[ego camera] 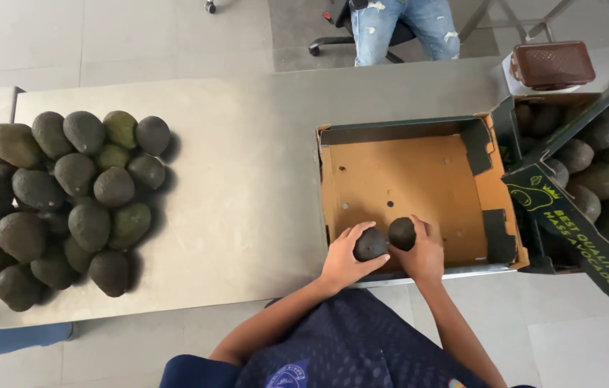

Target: Sorting avocados from a pile into cardboard boxes on a stainless steel table.

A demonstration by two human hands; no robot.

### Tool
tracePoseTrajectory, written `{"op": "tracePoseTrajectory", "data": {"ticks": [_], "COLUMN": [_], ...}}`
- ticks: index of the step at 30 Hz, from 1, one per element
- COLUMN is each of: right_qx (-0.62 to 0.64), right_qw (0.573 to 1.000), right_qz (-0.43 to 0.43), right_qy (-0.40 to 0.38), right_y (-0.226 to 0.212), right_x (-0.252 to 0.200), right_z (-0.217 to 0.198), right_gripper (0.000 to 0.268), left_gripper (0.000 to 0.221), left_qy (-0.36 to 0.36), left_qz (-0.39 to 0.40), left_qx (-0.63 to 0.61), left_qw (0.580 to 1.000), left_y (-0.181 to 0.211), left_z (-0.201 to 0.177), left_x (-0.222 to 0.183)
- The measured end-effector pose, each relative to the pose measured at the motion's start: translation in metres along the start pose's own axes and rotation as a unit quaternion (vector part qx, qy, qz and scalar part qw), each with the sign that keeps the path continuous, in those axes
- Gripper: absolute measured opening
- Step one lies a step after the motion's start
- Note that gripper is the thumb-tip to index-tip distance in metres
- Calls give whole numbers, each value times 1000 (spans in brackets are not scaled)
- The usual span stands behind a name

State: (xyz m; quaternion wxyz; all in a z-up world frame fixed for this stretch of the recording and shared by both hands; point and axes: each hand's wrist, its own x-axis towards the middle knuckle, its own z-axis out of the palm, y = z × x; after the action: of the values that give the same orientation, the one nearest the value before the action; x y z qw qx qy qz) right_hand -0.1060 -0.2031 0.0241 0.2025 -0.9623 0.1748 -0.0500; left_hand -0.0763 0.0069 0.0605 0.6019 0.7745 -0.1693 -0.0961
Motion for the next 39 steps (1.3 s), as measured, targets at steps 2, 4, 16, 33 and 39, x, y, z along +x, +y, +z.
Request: {"op": "tracePoseTrajectory", "data": {"ticks": [2,4,16,33,39], "right_qx": [0,-3,9,-42,-51], "right_qw": [1000,1000,999,996,996], "right_qz": [4,9,19,-72,-64], "right_qy": [8,12,35,39,46], "right_y": [-1,0,-8,15,18], "right_x": [1,-1,-1,-7,-9], "right_z": [0,1,-1,15,18], "right_gripper": [85,85,82,75,76], "left_gripper": [70,70,67,72,85], "left_qy": [-2,-5,-75,313,348], "left_qz": [-6,-16,-46,-168,-176], "left_qx": [1,0,-213,-102,242], "left_qw": [1000,1000,973,929,888], "left_y": [-1,-3,-11,-151,-161], "left_z": [-1,-1,-38,-225,-280], "left_x": [2,1,-5,-32,-20]}}
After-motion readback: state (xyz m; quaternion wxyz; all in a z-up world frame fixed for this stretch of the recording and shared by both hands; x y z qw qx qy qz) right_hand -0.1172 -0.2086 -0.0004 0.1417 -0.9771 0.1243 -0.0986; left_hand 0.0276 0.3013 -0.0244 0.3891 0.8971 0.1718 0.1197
